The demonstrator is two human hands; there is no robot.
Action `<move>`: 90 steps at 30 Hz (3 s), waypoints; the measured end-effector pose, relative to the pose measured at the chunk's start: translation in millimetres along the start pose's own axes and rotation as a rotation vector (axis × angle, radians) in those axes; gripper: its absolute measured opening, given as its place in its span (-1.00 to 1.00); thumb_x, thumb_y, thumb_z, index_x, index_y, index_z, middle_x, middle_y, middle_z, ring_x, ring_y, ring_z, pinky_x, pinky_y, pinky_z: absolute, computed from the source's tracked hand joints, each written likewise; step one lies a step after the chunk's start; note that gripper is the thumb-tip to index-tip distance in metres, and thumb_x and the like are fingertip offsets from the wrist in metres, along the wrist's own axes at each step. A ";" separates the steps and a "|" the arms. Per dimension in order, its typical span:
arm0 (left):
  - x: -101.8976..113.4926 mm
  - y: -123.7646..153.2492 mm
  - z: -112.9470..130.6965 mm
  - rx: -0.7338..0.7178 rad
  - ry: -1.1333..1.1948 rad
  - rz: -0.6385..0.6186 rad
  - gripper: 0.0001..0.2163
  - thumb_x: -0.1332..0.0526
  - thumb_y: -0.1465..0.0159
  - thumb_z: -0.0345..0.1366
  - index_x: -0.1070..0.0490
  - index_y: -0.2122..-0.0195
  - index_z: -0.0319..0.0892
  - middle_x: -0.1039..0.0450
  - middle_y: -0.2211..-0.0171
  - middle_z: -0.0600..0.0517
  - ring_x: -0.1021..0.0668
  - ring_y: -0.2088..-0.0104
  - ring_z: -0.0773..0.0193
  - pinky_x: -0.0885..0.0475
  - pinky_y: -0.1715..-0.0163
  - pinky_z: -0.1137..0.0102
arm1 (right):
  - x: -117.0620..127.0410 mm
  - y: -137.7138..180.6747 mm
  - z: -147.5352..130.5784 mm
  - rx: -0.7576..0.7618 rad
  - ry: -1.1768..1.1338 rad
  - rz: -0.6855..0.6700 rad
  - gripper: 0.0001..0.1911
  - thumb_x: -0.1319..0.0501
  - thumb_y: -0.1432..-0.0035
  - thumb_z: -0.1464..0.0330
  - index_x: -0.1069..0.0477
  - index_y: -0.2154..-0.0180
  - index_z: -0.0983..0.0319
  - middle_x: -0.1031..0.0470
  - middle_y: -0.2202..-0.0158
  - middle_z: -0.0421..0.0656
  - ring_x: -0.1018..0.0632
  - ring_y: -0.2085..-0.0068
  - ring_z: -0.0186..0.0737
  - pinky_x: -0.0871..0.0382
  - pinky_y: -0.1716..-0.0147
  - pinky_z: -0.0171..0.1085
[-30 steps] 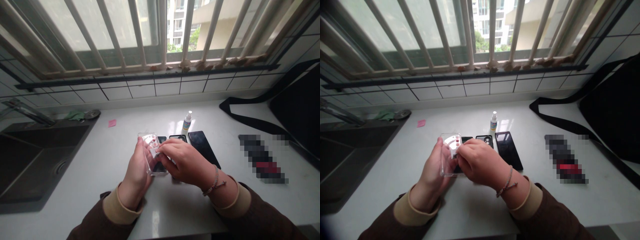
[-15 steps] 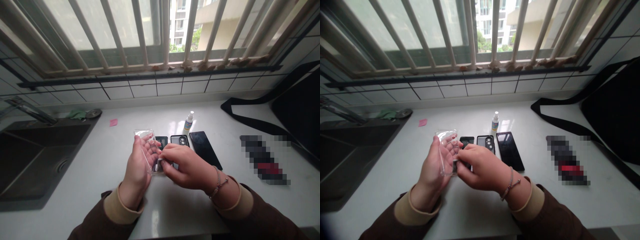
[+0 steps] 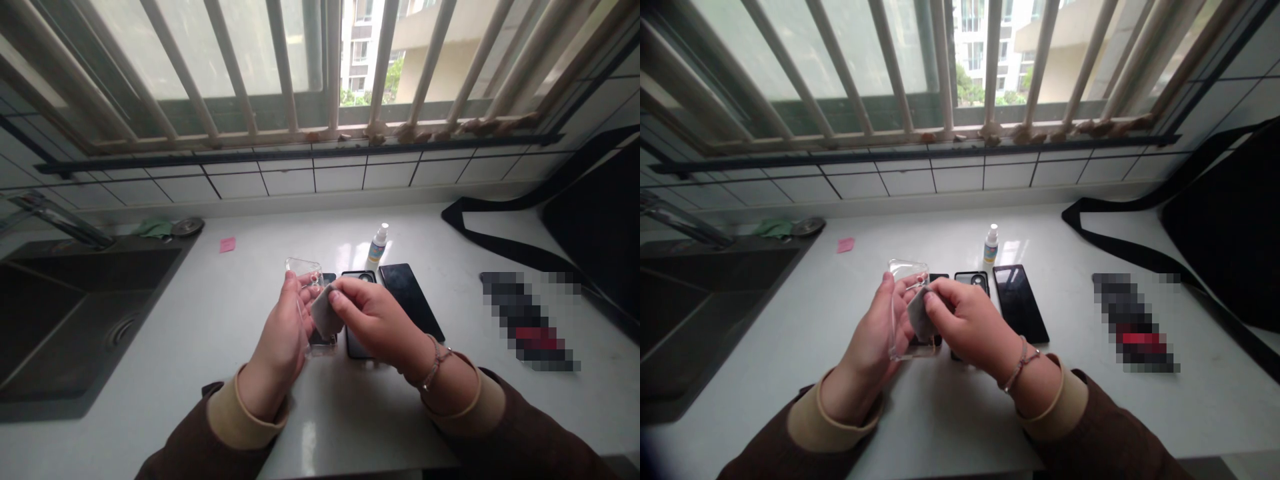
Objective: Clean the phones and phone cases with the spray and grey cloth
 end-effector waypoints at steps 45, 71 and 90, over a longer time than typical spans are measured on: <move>-2.0 1.9 -4.2 0.156 -0.079 -0.147 -0.44 0.11 -0.57 0.14 -0.42 -0.06 -0.26 -0.54 0.28 -0.13 -0.58 0.42 0.23 -0.50 0.45 0.39 | 15.8 2.7 -2.2 -0.016 0.315 0.454 -0.73 -0.13 -0.53 0.26 -0.55 0.16 0.20 -0.55 0.40 -0.19 -0.52 0.41 -0.27 -0.32 0.36 -0.23; 1.3 -0.3 4.9 0.003 0.100 0.061 -0.52 0.02 -0.57 0.11 -0.45 -0.02 -0.21 -0.55 0.29 -0.10 -0.60 0.40 0.24 -0.57 0.39 0.39 | 2.2 8.7 -15.2 0.294 -0.015 -0.176 -0.81 -0.15 -0.53 0.36 -0.55 0.10 0.20 -0.59 0.28 -0.18 -0.55 0.32 -0.30 -0.43 0.27 -0.29; -2.3 0.8 7.4 -0.005 0.063 0.021 -0.56 0.00 -0.59 0.03 -0.46 -0.05 -0.24 -0.54 0.27 -0.09 -0.58 0.38 0.23 -0.53 0.36 0.39 | -5.5 2.3 4.4 0.337 0.371 0.032 -0.75 -0.10 -0.55 0.41 -0.54 -0.06 0.21 -0.72 0.00 -0.07 -0.73 0.04 -0.14 -0.46 -0.33 0.01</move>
Point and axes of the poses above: each hand's wrist, its own y-axis away from the middle knuckle, its own x-axis out of the back of the hand, z = x × y, the point moved 2 cm from there along -y, towards the middle knuckle
